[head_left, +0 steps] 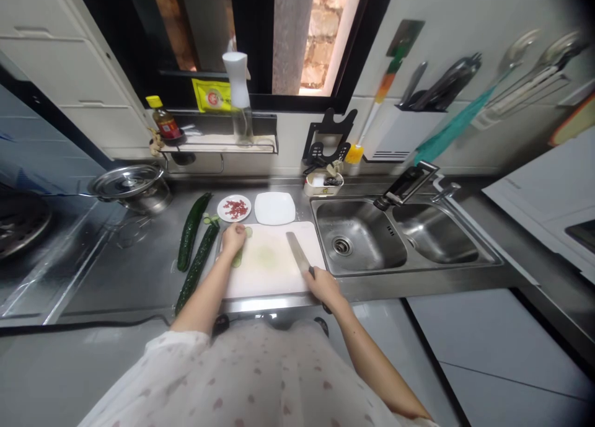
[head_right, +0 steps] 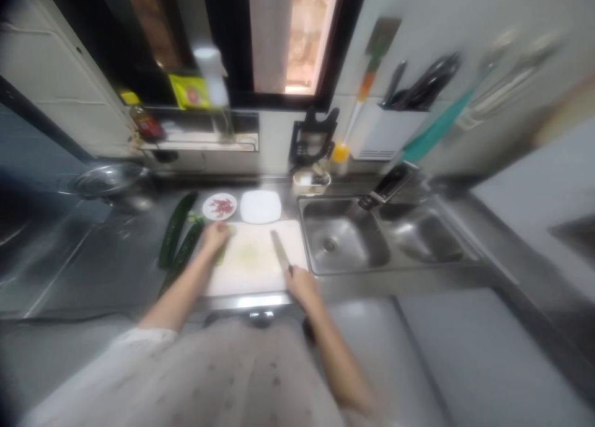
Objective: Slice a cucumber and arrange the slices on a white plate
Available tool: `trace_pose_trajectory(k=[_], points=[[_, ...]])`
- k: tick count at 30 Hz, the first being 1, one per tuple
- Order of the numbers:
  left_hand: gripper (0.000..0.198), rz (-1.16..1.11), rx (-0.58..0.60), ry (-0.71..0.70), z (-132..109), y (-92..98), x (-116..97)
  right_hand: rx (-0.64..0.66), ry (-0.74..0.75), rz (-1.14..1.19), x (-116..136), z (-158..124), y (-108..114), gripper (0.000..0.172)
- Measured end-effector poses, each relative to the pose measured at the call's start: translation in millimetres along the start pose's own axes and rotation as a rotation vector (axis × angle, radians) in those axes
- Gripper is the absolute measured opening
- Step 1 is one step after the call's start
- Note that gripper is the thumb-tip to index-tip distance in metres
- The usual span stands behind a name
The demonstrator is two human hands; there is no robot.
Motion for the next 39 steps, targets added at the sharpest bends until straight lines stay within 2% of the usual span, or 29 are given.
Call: trace_pose_trajectory(k=[5, 9, 13, 20, 27, 32, 39], points=[[0.028, -0.166, 0.09, 0.033, -25.3, -30.5, -3.5, -0.024, 0.022, 0.004, 2.4, 1.2, -0.2, 0.044], [0.024, -0.146, 0.095, 0.027, -44.1, -53.7, -6.2, -0.048, 0.024, -0.012, 4.0, 2.6, 0.3, 0.042], [0.021, -0.049, 0.073, -0.013, -52.4, -65.4, -9.8, -0.059, 0.029, -0.013, 7.3, 1.0, 3.1, 0.041], [0.024, 0.052, 0.061, -0.025, -47.9, -66.0, -5.3, -0.075, 0.099, -0.038, 21.2, -10.4, 7.4, 0.041], [0.023, 0.041, 0.037, -0.009, -42.3, -62.3, -1.6, -0.018, 0.152, -0.105, 34.9, -23.6, -3.5, 0.04], [0.021, 0.076, 0.033, -0.013, -40.6, -64.6, -1.0, 0.022, 0.152, -0.133, 36.4, -24.7, -10.6, 0.039], [0.021, 0.059, 0.03, -0.038, -40.1, -65.3, -0.8, 0.002, 0.167, -0.131, 37.8, -25.0, -11.0, 0.039]])
Point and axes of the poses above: each hand's wrist, its own z-axis towards the middle knuckle, its own y-axis out of the back of the hand, x = y × z, the point moved 10 cm from there along z, towards the middle knuckle, and after that the axes turned 7 degrees about -z, right-handed, at the moved point
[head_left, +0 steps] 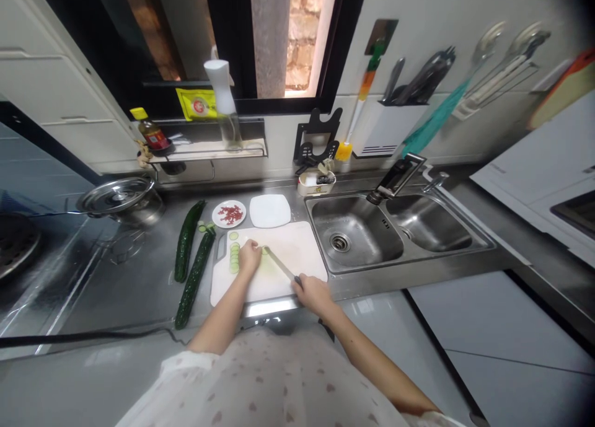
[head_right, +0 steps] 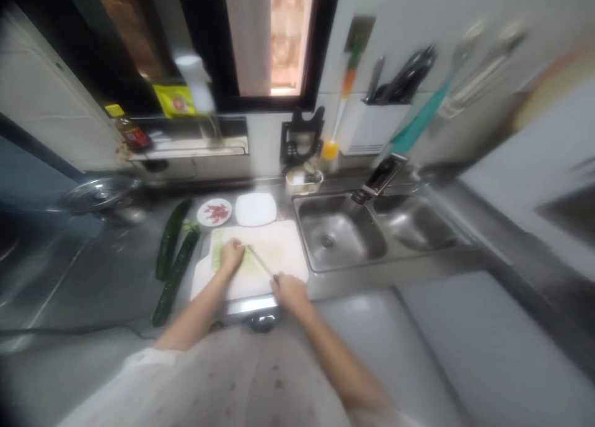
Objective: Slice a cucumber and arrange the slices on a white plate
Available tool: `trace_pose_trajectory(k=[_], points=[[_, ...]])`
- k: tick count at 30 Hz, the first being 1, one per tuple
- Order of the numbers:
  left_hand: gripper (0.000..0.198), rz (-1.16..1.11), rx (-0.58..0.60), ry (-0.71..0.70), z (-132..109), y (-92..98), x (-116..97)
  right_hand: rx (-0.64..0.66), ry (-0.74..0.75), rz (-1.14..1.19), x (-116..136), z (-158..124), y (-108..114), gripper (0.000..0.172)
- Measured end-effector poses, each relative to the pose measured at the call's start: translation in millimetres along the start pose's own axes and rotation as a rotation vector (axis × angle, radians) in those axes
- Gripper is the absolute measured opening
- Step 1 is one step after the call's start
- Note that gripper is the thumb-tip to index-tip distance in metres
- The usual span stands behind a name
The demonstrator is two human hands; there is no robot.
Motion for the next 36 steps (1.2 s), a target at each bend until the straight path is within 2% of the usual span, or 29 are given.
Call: trace_pose_trajectory(k=[21, 33, 36], points=[[0.019, 0.003, 0.024, 0.018, 3.2, -0.3, 1.1, 0.12, -0.014, -0.057, 9.7, -1.4, -4.0, 0.034], [0.017, 0.039, 0.043, 0.052, 4.2, -1.8, 1.8, 0.053, 0.015, -0.041, 11.9, 7.7, -5.6, 0.034], [0.017, 0.049, 0.04, 0.045, 4.2, -2.0, 1.4, 0.077, 0.022, -0.048, 14.2, 9.6, -4.7, 0.035]])
Point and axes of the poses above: each hand's wrist, its own z-axis towards the middle knuckle, its own y-axis out of the back of the hand, x = y × z, the point moved 10 cm from there along z, towards the middle knuckle, and after that the axes turned 7 degrees about -z, right-handed, at the moved point
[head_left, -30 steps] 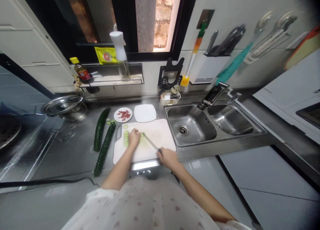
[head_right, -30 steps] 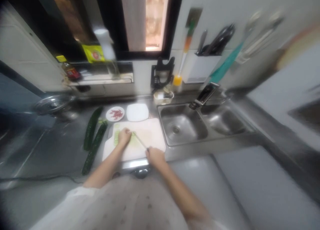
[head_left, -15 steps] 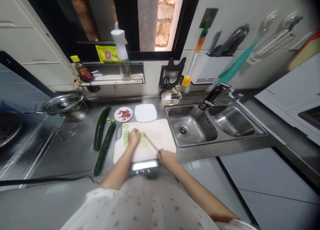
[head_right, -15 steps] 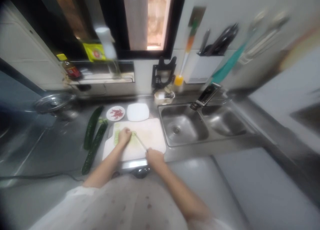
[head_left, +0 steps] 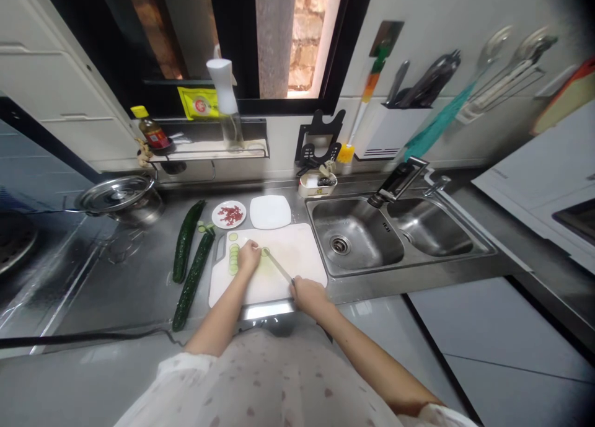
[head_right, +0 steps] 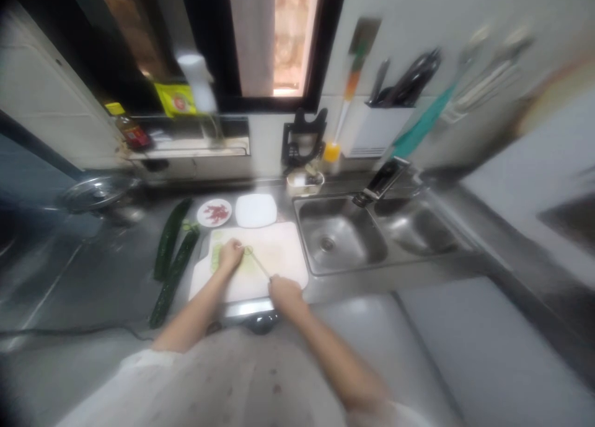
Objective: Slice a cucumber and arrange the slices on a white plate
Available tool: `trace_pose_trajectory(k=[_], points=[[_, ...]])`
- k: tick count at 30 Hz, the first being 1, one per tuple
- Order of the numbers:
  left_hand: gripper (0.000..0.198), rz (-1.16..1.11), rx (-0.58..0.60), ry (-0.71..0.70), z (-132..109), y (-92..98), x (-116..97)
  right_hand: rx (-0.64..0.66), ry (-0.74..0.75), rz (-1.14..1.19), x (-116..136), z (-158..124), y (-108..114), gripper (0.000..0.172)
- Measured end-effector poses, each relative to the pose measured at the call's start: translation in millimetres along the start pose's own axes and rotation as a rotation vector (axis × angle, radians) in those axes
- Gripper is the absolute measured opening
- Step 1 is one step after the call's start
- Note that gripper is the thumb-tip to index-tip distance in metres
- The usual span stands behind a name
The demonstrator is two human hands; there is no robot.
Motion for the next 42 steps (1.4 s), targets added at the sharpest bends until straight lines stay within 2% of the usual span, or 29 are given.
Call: trace_pose_trajectory(k=[10, 23, 34, 42], points=[[0.017, -0.003, 0.001, -0.018, -0.5, 0.2, -0.9, -0.009, 0.036, 0.007, 4.3, 2.1, 7.7, 0.035], [0.017, -0.003, 0.008, -0.008, 0.3, 0.8, -0.7, 0.034, 0.005, 0.004, -8.7, -10.6, -4.8, 0.034], [0.018, 0.004, 0.019, -0.015, 0.0, 0.6, -2.1, 0.012, 0.025, 0.01, 1.5, 2.3, 7.2, 0.036], [0.017, 0.01, 0.02, -0.01, 1.6, -0.5, -0.6, -0.004, 0.03, -0.001, 2.6, 5.0, 7.5, 0.036]])
Point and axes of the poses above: each hand's wrist, its own z-axis towards the middle knuckle, its own y-axis out of the back of the hand, x = y × z, the point moved 10 cm from there along z, towards the middle knuckle, and after that the axes turned 7 degrees about -z, right-handed, at the moved point
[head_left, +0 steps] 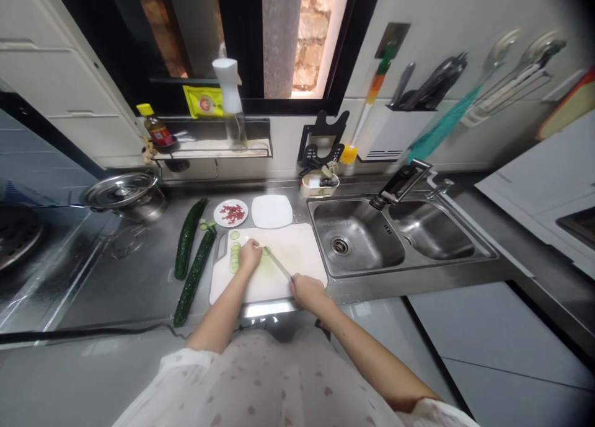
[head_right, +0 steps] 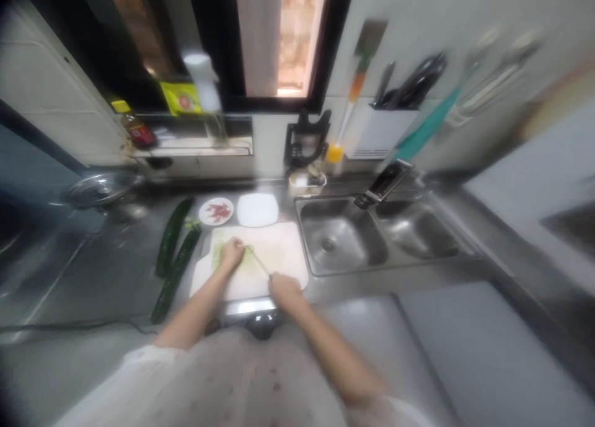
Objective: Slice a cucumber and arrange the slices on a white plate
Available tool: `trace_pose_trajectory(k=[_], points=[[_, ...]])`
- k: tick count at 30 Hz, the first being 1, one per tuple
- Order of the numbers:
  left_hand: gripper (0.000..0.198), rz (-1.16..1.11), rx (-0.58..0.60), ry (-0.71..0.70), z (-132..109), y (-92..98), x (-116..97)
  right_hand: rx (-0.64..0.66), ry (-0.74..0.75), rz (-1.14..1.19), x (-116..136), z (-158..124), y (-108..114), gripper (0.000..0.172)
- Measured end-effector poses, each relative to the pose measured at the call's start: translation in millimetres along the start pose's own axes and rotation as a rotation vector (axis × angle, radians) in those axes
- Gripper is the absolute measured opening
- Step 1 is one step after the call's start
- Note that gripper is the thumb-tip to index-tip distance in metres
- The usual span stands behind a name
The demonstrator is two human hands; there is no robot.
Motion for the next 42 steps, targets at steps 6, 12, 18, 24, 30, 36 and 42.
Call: trace_pose_trajectory(k=[6, 12, 18, 24, 30, 36, 42], points=[[0.017, 0.008, -0.001, -0.011, 0.3, 0.0, -0.4, 0.016, 0.008, -0.033, 1.3, 0.4, 6.4, 0.037], [0.017, 0.018, 0.004, -0.01, 0.1, -0.7, -0.6, 0.021, 0.049, -0.078, 6.4, -0.6, 22.1, 0.037], [0.017, 0.026, 0.014, -0.01, 1.1, -0.7, -1.1, 0.033, 0.044, -0.104, 7.0, -1.4, 33.5, 0.037], [0.018, 0.027, 0.016, -0.019, 1.1, -1.0, -2.4, 0.042, 0.048, -0.137, 8.0, -1.6, 40.5, 0.034], [0.016, 0.035, 0.009, -0.015, 1.0, -1.2, -2.1, 0.033, 0.073, -0.177, 9.0, 0.0, 44.1, 0.035], [0.016, 0.035, 0.01, -0.007, 1.5, -1.9, -1.6, 0.052, 0.084, -0.175, 8.8, -0.1, 50.2, 0.036], [0.014, 0.02, 0.007, -0.009, 1.2, -1.6, -2.3, 0.054, 0.1, -0.178, 6.1, 3.1, 52.7, 0.037]])
Point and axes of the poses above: each hand's wrist, its own z-axis towards the middle knuckle, its own y-axis out of the back of the hand, x = y × z, the point moved 10 cm from there along z, towards the middle knuckle, and after that the axes turned 7 degrees about -z, right-handed, at the moved point
